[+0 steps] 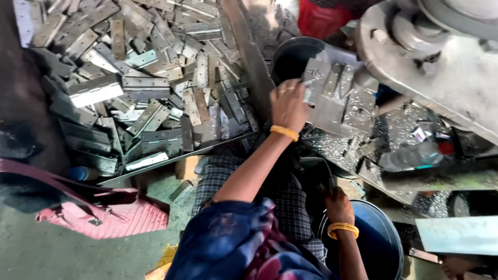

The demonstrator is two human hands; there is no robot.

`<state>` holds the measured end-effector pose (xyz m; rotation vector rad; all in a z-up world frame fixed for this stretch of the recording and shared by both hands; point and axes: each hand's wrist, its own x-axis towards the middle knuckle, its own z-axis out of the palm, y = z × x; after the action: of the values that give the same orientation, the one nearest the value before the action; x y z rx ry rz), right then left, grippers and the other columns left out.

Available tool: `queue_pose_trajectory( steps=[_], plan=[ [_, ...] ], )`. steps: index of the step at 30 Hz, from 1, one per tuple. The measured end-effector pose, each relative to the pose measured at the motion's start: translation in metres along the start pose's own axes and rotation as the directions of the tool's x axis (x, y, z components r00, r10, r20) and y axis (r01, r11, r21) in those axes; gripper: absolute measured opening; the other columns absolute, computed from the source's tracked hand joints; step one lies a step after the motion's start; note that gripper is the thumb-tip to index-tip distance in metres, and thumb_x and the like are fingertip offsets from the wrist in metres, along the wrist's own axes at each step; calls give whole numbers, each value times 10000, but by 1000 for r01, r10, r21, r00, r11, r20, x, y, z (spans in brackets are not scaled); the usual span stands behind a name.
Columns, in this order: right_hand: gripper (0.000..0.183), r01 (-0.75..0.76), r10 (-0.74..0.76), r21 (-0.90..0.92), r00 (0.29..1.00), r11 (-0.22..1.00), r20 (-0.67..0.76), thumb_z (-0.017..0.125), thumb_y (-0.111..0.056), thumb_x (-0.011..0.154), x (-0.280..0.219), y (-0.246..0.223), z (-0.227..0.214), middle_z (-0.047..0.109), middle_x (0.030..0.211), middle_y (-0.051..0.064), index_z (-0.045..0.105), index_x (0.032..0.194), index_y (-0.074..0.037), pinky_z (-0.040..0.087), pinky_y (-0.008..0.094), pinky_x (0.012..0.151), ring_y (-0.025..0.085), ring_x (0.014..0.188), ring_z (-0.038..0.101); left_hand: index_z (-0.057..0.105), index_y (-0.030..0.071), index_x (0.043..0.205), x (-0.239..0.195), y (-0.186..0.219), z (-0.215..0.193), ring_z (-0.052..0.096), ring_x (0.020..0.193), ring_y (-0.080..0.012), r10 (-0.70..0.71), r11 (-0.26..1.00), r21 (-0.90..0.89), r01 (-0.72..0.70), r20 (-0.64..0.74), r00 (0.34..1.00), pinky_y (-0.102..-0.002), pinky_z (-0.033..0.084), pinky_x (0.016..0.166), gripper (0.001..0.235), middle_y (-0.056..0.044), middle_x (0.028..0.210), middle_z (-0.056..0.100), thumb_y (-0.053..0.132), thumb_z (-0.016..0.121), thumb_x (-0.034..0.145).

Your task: The person picks up metal hinges from a bin, places them one at a time onto a machine platform to be pressed, and then drops the finished pieces into a separate container.

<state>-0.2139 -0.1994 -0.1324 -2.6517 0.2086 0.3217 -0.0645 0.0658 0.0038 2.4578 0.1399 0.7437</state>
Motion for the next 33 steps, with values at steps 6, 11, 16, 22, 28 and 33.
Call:
queue_pose_trajectory(
  steps=[6, 11, 16, 22, 28, 33],
  plan=[
    [440, 49, -45, 25, 991, 999, -125, 573, -436, 940, 17, 45, 48, 700, 1009, 305, 630, 1087, -25, 506, 596, 824, 519, 1009, 644, 526, 49, 1337, -82, -199, -8, 509, 1267, -355, -653, 668, 541, 511, 95, 752, -553, 381, 1019, 555, -158, 1358, 559, 388, 657, 918],
    [479, -81, 80, -44, 997, 996, -18, 572, -502, 958, -5, 6, 13, 726, 967, 291, 639, 1095, -48, 506, 585, 850, 504, 990, 667, 514, 62, 1363, -77, -246, 33, 516, 1276, -372, -733, 542, 691, 479, 110, 671, -544, 426, 992, 579, -158, 1406, 544, 408, 686, 933],
    [515, -12, 12, 1, 994, 1000, -106, 598, -510, 941, 7, 16, 27, 698, 992, 315, 635, 1080, -16, 506, 582, 834, 521, 995, 646, 511, 63, 1400, -68, -271, 33, 565, 1295, -316, -819, 550, 483, 682, 153, 553, -451, 480, 1029, 775, -144, 1401, 578, 395, 835, 780],
    [423, -37, 45, 96, 996, 995, -79, 626, -426, 936, 7, 18, 41, 704, 1012, 305, 638, 1113, -42, 502, 587, 829, 512, 1005, 646, 751, 87, 1094, -64, -281, -51, 681, 1104, -405, -655, 747, 287, 599, 168, 737, -473, 540, 958, 322, -205, 1149, 728, 268, 740, 829],
    [394, 62, -35, 178, 988, 982, -148, 623, -376, 923, -4, 2, 33, 695, 1044, 278, 625, 1164, -65, 500, 575, 825, 490, 1016, 638, 753, 43, 1098, -18, -106, -106, 744, 941, -301, -254, 907, -150, 394, 550, 796, -393, 558, 884, 375, -170, 1020, 773, 231, 807, 778],
    [409, -15, 23, 143, 998, 990, -56, 615, -388, 937, -10, 1, 29, 705, 1056, 273, 588, 1179, -59, 505, 564, 839, 484, 1020, 652, 632, 9, 1330, -20, 22, 27, 632, 1214, -369, 11, 1000, -17, -5, 383, 924, -426, 505, 1054, 447, -203, 1271, 669, 55, 654, 886]
  ],
)
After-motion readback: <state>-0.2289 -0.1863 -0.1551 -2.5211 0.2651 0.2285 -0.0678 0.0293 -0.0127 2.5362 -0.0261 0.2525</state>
